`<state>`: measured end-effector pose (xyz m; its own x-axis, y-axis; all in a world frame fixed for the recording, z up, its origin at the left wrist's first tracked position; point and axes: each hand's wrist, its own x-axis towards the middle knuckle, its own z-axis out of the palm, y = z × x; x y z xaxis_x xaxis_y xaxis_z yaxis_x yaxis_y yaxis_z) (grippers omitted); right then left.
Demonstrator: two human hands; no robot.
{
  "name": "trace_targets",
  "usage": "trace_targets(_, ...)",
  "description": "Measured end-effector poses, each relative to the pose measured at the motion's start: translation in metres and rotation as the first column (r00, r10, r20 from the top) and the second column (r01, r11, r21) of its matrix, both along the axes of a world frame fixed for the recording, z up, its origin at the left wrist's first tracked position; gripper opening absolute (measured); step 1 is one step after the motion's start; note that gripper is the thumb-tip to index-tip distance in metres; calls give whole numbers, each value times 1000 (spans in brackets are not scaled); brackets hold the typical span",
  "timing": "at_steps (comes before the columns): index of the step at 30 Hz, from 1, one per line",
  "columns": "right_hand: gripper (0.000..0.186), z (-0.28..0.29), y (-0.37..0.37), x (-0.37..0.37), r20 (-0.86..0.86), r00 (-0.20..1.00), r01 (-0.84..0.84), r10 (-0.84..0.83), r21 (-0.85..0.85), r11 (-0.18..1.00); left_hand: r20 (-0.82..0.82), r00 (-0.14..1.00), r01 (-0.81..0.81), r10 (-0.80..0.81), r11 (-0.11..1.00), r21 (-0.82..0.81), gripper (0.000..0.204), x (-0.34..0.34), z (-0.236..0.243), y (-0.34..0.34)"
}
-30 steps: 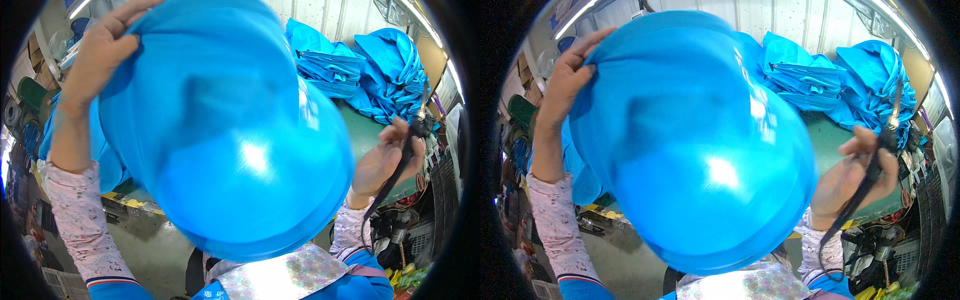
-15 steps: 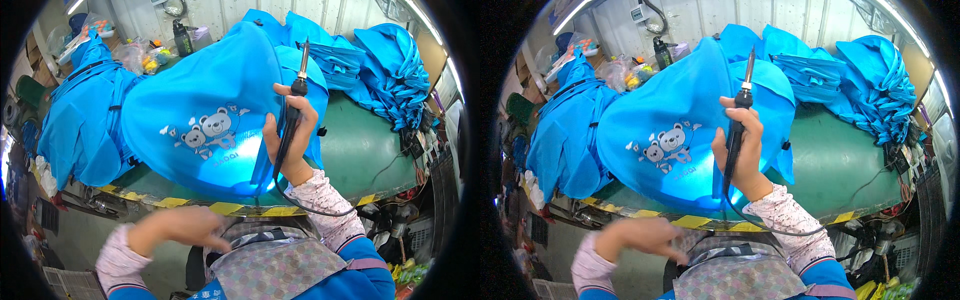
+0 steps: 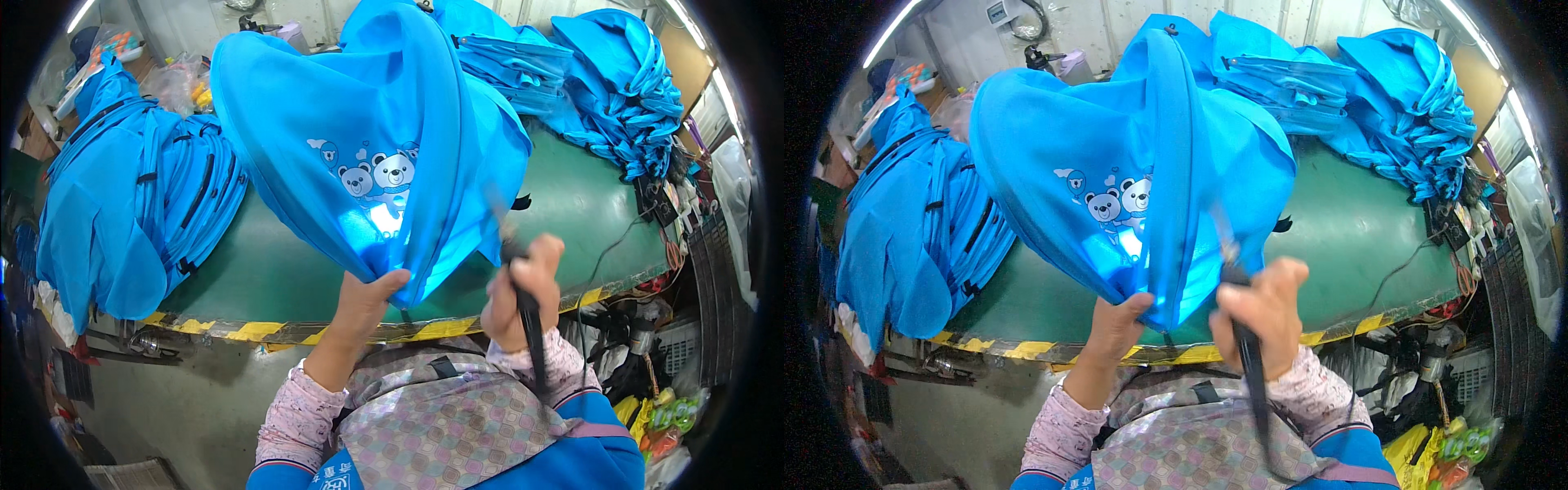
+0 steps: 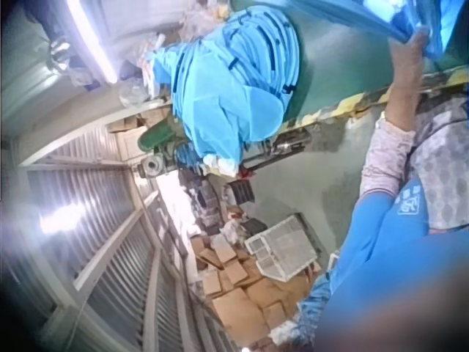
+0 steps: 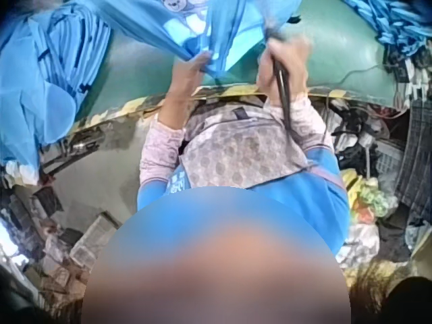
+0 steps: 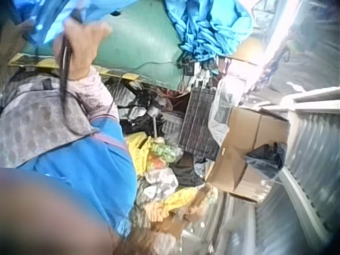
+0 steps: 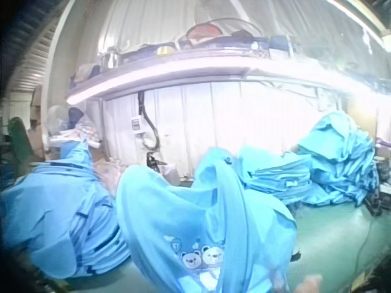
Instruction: The person uses a handheld heat-sealing tool to stitch the seams of blue fabric bags. They pick up a bag, align the edges, and run the tool along the seam to fuse the material, then place the finished bag on a stack.
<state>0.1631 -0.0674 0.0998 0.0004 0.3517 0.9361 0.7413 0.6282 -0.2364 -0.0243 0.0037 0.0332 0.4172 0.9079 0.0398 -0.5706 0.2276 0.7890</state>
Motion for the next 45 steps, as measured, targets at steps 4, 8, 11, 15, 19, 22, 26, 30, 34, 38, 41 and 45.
trace_targets(4, 34, -8, -22, 9, 282, 951, -114, 129, -71, 991, -103, 985, -144, 142, 990, -13, 42, 5, 11, -5)
trace_targets(8, 39, -19, -19, -2, 383, 923, -55, 27, 61, 997, -74, 973, -225, 221, 973, -54, 33, 12, 18, -7)
trace_targets(11, 36, -19, -9, -6, 401, 916, -73, 18, 121, 990, -90, 964, -257, 252, 965, -55, 33, 13, 23, -11)
trace_targets(15, 33, -22, -1, -8, 418, 908, -66, -20, 189, 980, -84, 957, -283, 278, 957, -60, 34, 15, 25, -15)
trace_targets(19, 31, -16, 4, -9, 345, 939, -35, -1, 98, 995, -100, 947, -307, 304, 952, -16, 35, 18, 24, -18)
trace_targets(22, 33, -6, 4, -8, 225, 971, -87, 84, 1, 996, -107, 933, -344, 345, 939, 21, 37, 18, 18, -17)
trace_targets(26, 28, -6, 4, -2, 218, 973, -100, 75, 106, 989, -279, 849, -427, 449, 894, 140, 36, 15, 6, -16)
trace_targets(30, 31, -3, 0, 2, 264, 962, -105, 75, 100, 989, 12, 650, -697, 760, 590, 408, 32, 18, -17, -29)
trace_targets(34, 35, -9, -3, -7, 288, 939, -204, 185, 38, 978, -174, 798, -535, 577, 811, 236, 20, 6, -27, -31)
trace_targets(38, 34, -14, 7, -25, 335, 928, -217, 162, 133, 967, 28, 872, -488, 488, 869, 82, 19, 16, -14, -22)
trace_targets(41, 34, -16, 15, -30, 351, 924, -222, 151, 170, 960, 62, 851, -525, 522, 842, 126, 19, 24, -2, -23)
trace_targets(45, 37, -13, 21, -37, 385, 915, -204, 121, 182, 962, 38, 862, -505, 505, 854, 125, 20, 21, 0, -24)
